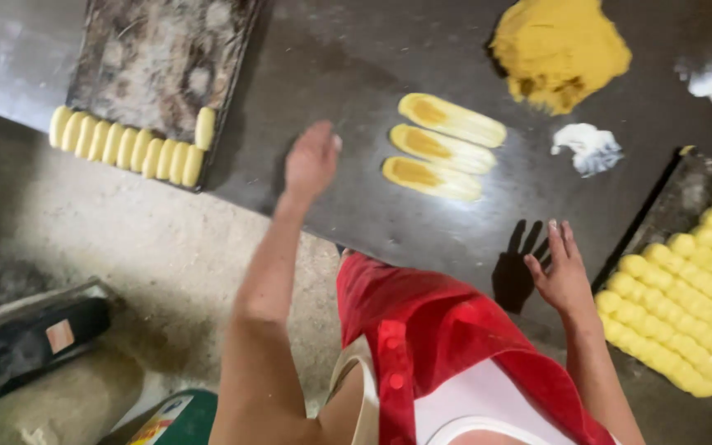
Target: The person flattens pieces of dough on a work table, spreads filling onto the flattened dough by hand, rolls the dough up, and arranges the rolled dough onto baking trays.
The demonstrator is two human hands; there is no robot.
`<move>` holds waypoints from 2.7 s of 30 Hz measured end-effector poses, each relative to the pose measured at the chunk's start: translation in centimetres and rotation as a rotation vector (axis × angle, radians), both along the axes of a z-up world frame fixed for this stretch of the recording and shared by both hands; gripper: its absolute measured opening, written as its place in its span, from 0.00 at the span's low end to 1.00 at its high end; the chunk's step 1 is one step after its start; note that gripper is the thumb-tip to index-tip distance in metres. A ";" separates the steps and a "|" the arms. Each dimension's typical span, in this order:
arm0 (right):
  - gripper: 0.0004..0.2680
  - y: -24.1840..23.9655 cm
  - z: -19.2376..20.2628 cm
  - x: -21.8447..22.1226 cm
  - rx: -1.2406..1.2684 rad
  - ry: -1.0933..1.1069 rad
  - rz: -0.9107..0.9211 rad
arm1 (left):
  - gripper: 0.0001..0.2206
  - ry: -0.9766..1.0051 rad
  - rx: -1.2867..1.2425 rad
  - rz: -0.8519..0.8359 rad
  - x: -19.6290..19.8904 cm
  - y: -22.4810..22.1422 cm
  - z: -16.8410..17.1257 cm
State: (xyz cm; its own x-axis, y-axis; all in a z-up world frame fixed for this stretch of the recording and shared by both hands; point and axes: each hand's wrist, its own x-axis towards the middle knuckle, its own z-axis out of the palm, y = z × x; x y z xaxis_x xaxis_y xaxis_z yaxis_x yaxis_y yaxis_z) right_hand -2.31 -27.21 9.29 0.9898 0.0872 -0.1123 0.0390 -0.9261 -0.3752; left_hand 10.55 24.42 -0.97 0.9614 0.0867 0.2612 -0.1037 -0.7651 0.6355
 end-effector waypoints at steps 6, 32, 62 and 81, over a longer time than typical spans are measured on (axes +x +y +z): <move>0.29 -8.2 0.5 -1.3 -0.020 -0.050 0.012 | 0.35 0.367 0.621 0.088 -4.6 -27.6 0.1; 0.28 -16.1 2.6 -2.7 -0.023 -0.038 0.012 | 0.36 0.257 0.619 0.120 -5.5 -38.5 -1.8; 0.29 6.7 1.7 2.8 -0.120 0.035 0.104 | 0.20 0.289 0.059 0.516 3.8 26.1 -3.7; 0.28 -6.5 3.5 -1.7 -0.017 0.057 -0.065 | 0.34 0.155 0.509 -0.180 -1.9 -34.4 1.5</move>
State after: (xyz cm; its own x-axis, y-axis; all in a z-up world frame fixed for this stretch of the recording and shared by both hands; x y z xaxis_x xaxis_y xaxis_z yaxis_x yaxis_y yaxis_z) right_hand -4.06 -33.76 12.77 0.9853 0.0210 -0.1698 -0.0420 -0.9323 -0.3592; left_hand 8.62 -10.03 0.54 0.9798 -0.1827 0.0811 -0.1960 -0.9580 0.2092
